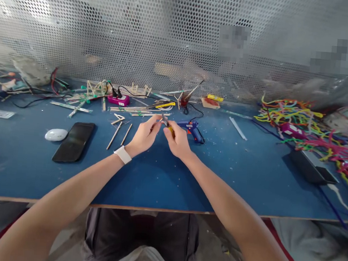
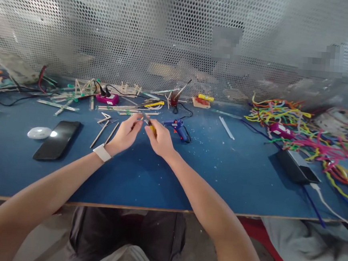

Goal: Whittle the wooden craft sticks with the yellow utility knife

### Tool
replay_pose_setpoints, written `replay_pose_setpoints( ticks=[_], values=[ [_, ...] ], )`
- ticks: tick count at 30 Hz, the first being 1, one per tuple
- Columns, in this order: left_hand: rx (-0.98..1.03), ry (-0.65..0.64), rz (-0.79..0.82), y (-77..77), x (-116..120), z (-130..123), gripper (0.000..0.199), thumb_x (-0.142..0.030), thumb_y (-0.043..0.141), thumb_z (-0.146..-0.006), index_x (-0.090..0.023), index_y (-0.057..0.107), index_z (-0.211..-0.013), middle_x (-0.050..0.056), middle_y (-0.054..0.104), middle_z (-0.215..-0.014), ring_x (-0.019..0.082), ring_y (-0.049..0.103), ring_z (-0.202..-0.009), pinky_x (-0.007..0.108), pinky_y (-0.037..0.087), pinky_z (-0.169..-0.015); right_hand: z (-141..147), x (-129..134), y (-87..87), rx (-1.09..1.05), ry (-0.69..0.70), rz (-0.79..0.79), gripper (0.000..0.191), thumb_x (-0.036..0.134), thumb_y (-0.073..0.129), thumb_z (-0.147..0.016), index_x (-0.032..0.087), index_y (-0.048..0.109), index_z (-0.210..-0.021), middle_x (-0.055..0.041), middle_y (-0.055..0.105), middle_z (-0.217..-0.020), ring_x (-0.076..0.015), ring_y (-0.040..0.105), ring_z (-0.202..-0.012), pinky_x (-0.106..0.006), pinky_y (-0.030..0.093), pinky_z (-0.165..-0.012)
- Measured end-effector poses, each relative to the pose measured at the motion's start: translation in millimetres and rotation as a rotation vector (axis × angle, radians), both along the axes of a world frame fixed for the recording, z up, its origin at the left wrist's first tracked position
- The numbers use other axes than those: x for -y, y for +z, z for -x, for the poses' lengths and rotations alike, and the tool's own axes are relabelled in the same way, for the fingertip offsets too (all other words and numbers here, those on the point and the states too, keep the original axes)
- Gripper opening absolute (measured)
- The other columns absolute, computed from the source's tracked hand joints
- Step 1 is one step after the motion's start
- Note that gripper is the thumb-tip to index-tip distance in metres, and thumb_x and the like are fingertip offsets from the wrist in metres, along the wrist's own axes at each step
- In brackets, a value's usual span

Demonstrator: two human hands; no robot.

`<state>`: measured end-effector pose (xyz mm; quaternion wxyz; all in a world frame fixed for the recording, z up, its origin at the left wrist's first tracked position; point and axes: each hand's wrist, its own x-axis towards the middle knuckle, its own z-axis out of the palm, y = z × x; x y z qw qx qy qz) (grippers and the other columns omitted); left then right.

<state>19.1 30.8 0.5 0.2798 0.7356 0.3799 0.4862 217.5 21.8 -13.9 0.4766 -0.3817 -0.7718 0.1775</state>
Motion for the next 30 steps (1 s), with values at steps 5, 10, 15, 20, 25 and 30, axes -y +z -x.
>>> replay_pose_setpoints(
  ticks=[5,10,15,20,25,30],
  values=[
    [-0.008,-0.057,0.065,1.0,4,-2,0.035,-0.026,0.050,-0.115,-0.016,0.079,-0.133,0.006,0.081,-0.097,0.019,0.071,-0.083,0.028,0.054,-0.079,5,10,0.7,0.027,0.024,0.012,0.040,0.053,0.053,-0.123,0.020,0.070,-0.138,-0.0133,0.083,-0.113,-0.0299,0.081,-0.101,-0.044,0.064,-0.094],
    [0.009,-0.025,0.084,-1.3,0,-3,0.035,-0.022,0.050,-0.112,-0.017,0.079,-0.132,0.005,0.081,-0.098,0.016,0.063,-0.073,0.027,0.049,-0.074,9,5,1.2,0.015,0.066,0.029,0.040,0.051,0.055,-0.123,0.018,0.070,-0.139,-0.0114,0.083,-0.109,-0.0286,0.081,-0.095,-0.041,0.063,-0.090],
    [0.040,0.001,0.102,-6.5,-6,-1,0.023,-0.029,0.055,-0.111,-0.018,0.075,-0.109,0.002,0.067,-0.079,0.018,0.058,-0.070,0.027,0.043,-0.067,2,-2,0.8,0.067,0.050,0.026,0.046,0.050,0.053,-0.123,0.015,0.072,-0.145,-0.0134,0.085,-0.112,-0.0299,0.081,-0.097,-0.041,0.062,-0.090],
    [0.049,-0.015,0.091,-9.4,-8,3,0.038,-0.047,0.054,-0.116,-0.020,0.070,-0.097,0.001,0.059,-0.076,0.017,0.051,-0.068,0.028,0.039,-0.065,-5,-9,-1.0,0.150,0.020,0.030,0.042,0.047,0.058,-0.121,0.018,0.076,-0.145,-0.0143,0.087,-0.118,-0.0305,0.082,-0.098,-0.042,0.063,-0.092],
    [0.037,-0.025,0.072,-10.3,-6,2,0.046,-0.062,0.063,-0.112,-0.018,0.075,-0.106,-0.001,0.060,-0.076,0.016,0.049,-0.068,0.029,0.038,-0.064,-5,-10,1.0,0.123,0.033,0.003,0.037,0.046,0.061,-0.120,0.020,0.079,-0.140,-0.0163,0.087,-0.126,-0.0328,0.084,-0.112,-0.043,0.063,-0.100],
    [0.086,-0.023,0.099,-11.2,-8,-2,0.057,-0.072,0.064,-0.108,-0.017,0.078,-0.107,0.000,0.062,-0.077,0.016,0.049,-0.067,0.029,0.038,-0.062,-4,-8,4.2,0.124,0.034,0.043,0.040,0.053,0.063,-0.119,0.019,0.081,-0.131,-0.0157,0.088,-0.121,-0.0311,0.085,-0.105,-0.040,0.062,-0.097]
  ],
)
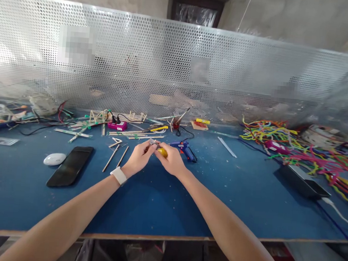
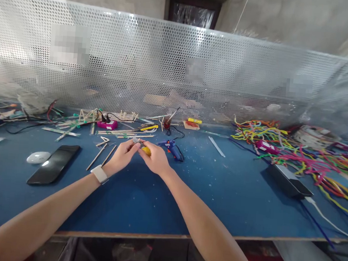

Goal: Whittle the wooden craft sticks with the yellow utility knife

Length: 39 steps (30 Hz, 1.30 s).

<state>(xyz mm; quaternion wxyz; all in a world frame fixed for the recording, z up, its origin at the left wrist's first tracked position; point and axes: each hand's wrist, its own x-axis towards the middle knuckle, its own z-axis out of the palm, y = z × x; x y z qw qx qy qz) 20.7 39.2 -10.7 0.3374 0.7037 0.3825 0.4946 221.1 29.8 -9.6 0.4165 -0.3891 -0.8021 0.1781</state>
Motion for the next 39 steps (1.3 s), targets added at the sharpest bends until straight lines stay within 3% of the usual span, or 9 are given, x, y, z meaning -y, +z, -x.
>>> replay_pose_setpoints(
  ticks=[4,9,14,18,25,31,39],
  values=[
    [0.004,0.010,0.018,-0.1,-1.1,-0.9,0.058,-0.075,0.066,-0.105,-0.019,0.072,-0.092,-0.002,0.056,-0.072,0.015,0.044,-0.064,0.029,0.035,-0.060,1.5,2.9,0.2,-0.011,0.009,0.056,0.044,0.052,0.061,-0.119,0.017,0.078,-0.140,-0.0125,0.087,-0.110,-0.0291,0.083,-0.095,-0.038,0.060,-0.091],
    [-0.008,0.044,0.031,-4.4,-1.9,-2.2,0.061,-0.077,0.065,-0.103,-0.021,0.062,-0.079,-0.002,0.053,-0.067,0.015,0.043,-0.063,0.030,0.034,-0.060,3.0,3.9,-0.4,0.022,-0.012,0.096,0.039,0.048,0.063,-0.118,0.018,0.076,-0.139,-0.0126,0.088,-0.113,-0.0302,0.084,-0.094,-0.037,0.058,-0.089],
    [-0.029,0.041,0.042,-8.5,-4.9,-1.3,0.060,-0.076,0.063,-0.104,-0.018,0.072,-0.090,0.001,0.062,-0.073,0.016,0.049,-0.066,0.029,0.037,-0.063,3.3,4.0,0.5,0.053,-0.030,0.113,0.036,0.045,0.063,-0.119,0.018,0.074,-0.141,-0.0136,0.088,-0.114,-0.0332,0.086,-0.099,-0.036,0.056,-0.086],
    [-0.078,0.058,0.028,-8.4,-5.2,0.8,0.058,-0.072,0.061,-0.105,-0.016,0.074,-0.094,0.000,0.061,-0.073,0.016,0.050,-0.067,0.029,0.037,-0.064,3.6,5.2,2.4,0.072,-0.034,0.120,0.032,0.044,0.063,-0.119,0.020,0.074,-0.137,-0.0102,0.087,-0.105,-0.0307,0.084,-0.090,-0.033,0.053,-0.080],
    [-0.103,0.117,0.009,-8.9,-4.2,1.0,0.058,-0.072,0.062,-0.103,-0.022,0.056,-0.075,-0.002,0.053,-0.066,0.015,0.045,-0.063,0.030,0.033,-0.062,3.9,4.2,2.5,0.102,-0.045,0.118,0.027,0.042,0.064,-0.119,0.021,0.074,-0.132,-0.0092,0.086,-0.101,-0.0295,0.081,-0.086,-0.032,0.047,-0.077],
    [-0.106,0.089,0.008,-8.7,-4.5,1.8,0.054,-0.069,0.062,-0.105,-0.019,0.070,-0.087,-0.001,0.058,-0.069,0.016,0.047,-0.065,0.030,0.036,-0.065,4.4,3.5,1.9,0.095,-0.042,0.131,0.025,0.044,0.063,-0.119,0.022,0.072,-0.127,-0.0082,0.085,-0.099,-0.0300,0.082,-0.087,-0.032,0.046,-0.077],
    [-0.091,0.095,0.000,-6.4,-4.0,0.9,0.058,-0.071,0.064,-0.104,-0.020,0.065,-0.076,0.001,0.060,-0.068,0.016,0.048,-0.065,0.030,0.035,-0.063,3.4,3.2,2.0,0.140,-0.071,0.122,0.017,0.039,0.063,-0.119,0.024,0.069,-0.125,-0.0058,0.082,-0.094,-0.0295,0.080,-0.084,-0.031,0.041,-0.073]
  ],
)
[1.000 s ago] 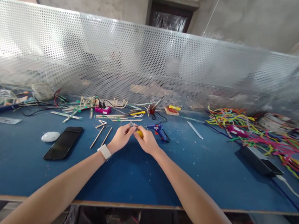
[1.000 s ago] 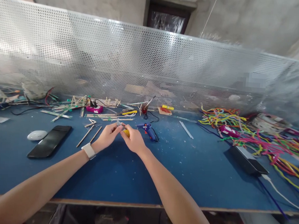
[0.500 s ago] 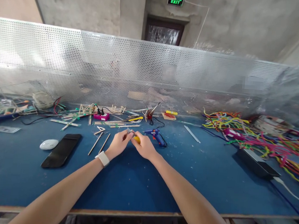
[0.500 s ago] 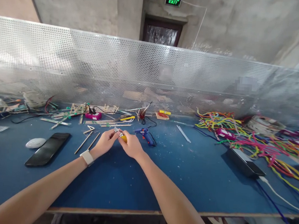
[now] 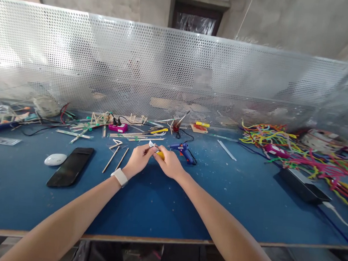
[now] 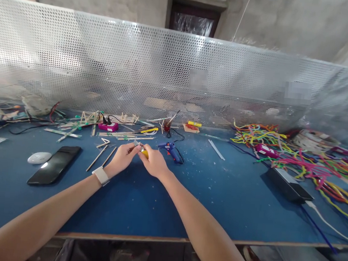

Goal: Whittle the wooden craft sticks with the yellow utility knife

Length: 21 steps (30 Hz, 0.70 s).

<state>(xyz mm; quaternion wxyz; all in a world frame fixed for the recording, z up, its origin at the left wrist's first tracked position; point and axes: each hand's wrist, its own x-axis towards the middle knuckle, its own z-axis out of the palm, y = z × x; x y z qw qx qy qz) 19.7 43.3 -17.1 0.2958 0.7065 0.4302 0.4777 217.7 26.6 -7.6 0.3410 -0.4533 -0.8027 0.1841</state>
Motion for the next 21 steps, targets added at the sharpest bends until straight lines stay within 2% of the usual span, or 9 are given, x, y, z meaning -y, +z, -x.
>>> replay_pose_setpoints(
  ticks=[3,7,13,18,21],
  values=[
    [0.007,0.028,0.030,-0.6,-0.1,-1.4,0.059,-0.071,0.063,-0.102,-0.020,0.064,-0.072,0.000,0.057,-0.065,0.016,0.047,-0.065,0.030,0.033,-0.062,1.2,0.4,-0.9,-0.004,-0.014,-0.006,0.012,0.037,0.062,-0.118,0.025,0.066,-0.117,-0.0041,0.079,-0.090,-0.0280,0.076,-0.080,-0.032,0.040,-0.072],
    [0.005,0.053,0.060,0.1,0.7,-1.5,0.057,-0.067,0.062,-0.103,-0.020,0.061,-0.071,-0.001,0.054,-0.064,0.015,0.044,-0.064,0.031,0.029,-0.062,2.7,1.1,-2.2,-0.053,-0.017,-0.001,0.016,0.040,0.061,-0.118,0.026,0.063,-0.112,-0.0017,0.075,-0.082,-0.0259,0.072,-0.071,-0.032,0.040,-0.070],
    [-0.031,0.037,0.049,3.6,3.9,-0.4,0.055,-0.069,0.063,-0.104,-0.021,0.064,-0.077,0.000,0.058,-0.067,0.016,0.047,-0.064,0.030,0.032,-0.062,-0.5,0.5,0.1,-0.060,0.038,0.017,0.022,0.042,0.060,-0.119,0.024,0.071,-0.123,-0.0019,0.077,-0.085,-0.0248,0.072,-0.071,-0.032,0.043,-0.070],
    [-0.022,0.017,0.052,2.8,3.9,-2.1,0.061,-0.074,0.061,-0.103,-0.021,0.061,-0.072,0.001,0.057,-0.065,0.016,0.045,-0.061,0.031,0.030,-0.060,-3.7,-1.2,0.8,-0.064,0.079,0.034,0.030,0.048,0.060,-0.120,0.023,0.074,-0.127,-0.0015,0.077,-0.085,-0.0243,0.072,-0.073,-0.031,0.045,-0.070],
    [0.001,0.026,0.047,1.1,1.8,-2.1,0.061,-0.072,0.064,-0.102,-0.021,0.060,-0.070,0.000,0.054,-0.064,0.015,0.043,-0.062,0.031,0.029,-0.060,-3.2,-1.1,-0.8,-0.053,0.051,0.033,0.030,0.048,0.060,-0.120,0.022,0.074,-0.127,-0.0026,0.079,-0.087,-0.0248,0.073,-0.075,-0.032,0.046,-0.072]
  ],
)
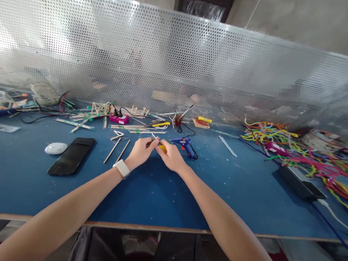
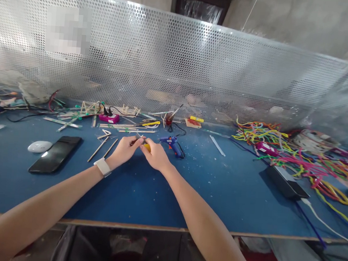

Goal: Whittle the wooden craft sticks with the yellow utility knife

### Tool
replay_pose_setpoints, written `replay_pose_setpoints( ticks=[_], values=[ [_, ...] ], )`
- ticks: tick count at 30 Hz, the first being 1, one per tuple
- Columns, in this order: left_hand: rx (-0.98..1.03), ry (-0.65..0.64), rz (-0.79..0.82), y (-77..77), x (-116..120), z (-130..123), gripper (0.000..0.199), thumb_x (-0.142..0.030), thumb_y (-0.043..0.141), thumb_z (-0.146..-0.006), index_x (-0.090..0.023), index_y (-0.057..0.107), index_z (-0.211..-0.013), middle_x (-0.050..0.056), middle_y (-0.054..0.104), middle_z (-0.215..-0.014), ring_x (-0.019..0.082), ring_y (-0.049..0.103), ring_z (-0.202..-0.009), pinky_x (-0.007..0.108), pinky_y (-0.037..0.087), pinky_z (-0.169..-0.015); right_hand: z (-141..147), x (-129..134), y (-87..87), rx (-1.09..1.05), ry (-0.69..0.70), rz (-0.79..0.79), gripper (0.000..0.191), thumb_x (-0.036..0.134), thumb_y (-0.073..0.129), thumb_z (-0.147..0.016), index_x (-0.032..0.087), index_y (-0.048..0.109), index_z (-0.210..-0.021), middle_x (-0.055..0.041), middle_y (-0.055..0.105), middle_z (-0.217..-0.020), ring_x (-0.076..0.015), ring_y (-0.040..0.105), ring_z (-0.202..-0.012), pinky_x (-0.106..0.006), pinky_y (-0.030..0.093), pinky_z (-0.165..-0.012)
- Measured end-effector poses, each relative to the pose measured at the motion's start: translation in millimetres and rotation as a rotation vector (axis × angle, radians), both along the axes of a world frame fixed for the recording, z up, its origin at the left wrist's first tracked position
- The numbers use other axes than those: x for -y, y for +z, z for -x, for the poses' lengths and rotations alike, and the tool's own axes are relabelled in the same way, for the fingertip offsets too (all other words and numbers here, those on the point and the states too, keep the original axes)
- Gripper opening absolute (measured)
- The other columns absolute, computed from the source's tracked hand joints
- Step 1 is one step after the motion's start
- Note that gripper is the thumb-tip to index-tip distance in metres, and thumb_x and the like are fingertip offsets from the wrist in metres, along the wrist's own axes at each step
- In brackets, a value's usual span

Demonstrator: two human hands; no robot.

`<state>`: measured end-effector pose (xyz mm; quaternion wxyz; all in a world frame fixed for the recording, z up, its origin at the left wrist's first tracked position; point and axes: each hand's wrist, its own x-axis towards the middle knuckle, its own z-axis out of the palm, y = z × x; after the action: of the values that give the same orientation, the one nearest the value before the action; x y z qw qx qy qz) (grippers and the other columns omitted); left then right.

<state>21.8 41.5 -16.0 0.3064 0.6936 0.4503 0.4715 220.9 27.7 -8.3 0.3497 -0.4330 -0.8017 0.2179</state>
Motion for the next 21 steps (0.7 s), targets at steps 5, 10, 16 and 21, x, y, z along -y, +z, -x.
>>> replay_pose_setpoints(
  ticks=[5,10,16,21],
  values=[
    [0.034,0.031,-0.005,-1.9,-2.9,1.1,0.055,-0.061,0.068,-0.103,-0.019,0.062,-0.067,-0.001,0.049,-0.063,0.015,0.042,-0.065,0.031,0.028,-0.062,3.6,0.7,-2.8,0.054,-0.067,-0.049,0.022,0.041,0.061,-0.120,0.023,0.071,-0.128,-0.0039,0.078,-0.088,-0.0277,0.074,-0.078,-0.034,0.046,-0.074],
    [0.100,0.042,-0.011,0.3,-0.6,-0.6,0.051,-0.053,0.073,-0.104,-0.019,0.066,-0.068,-0.001,0.051,-0.063,0.014,0.039,-0.065,0.031,0.027,-0.060,7.1,0.1,-4.4,0.061,-0.082,-0.064,0.025,0.046,0.060,-0.122,0.023,0.070,-0.125,-0.0038,0.076,-0.088,-0.0274,0.073,-0.079,-0.035,0.048,-0.077],
    [0.133,0.022,-0.030,6.7,2.2,-0.2,0.054,-0.058,0.075,-0.104,-0.018,0.068,-0.069,-0.001,0.052,-0.062,0.013,0.039,-0.063,0.030,0.029,-0.059,8.9,-1.5,-6.9,-0.017,-0.076,-0.068,0.049,0.071,0.051,-0.122,0.025,0.065,-0.112,-0.0019,0.068,-0.083,-0.0258,0.068,-0.075,-0.036,0.048,-0.075],
    [0.090,-0.014,-0.102,6.1,-3.1,3.4,0.050,-0.056,0.075,-0.103,-0.017,0.072,-0.071,0.000,0.059,-0.064,0.013,0.046,-0.063,0.029,0.036,-0.060,5.2,-5.1,-7.9,-0.065,-0.009,-0.072,0.056,0.077,0.052,-0.118,0.024,0.069,-0.117,-0.0037,0.073,-0.087,-0.0267,0.072,-0.080,-0.038,0.053,-0.078]
  ],
)
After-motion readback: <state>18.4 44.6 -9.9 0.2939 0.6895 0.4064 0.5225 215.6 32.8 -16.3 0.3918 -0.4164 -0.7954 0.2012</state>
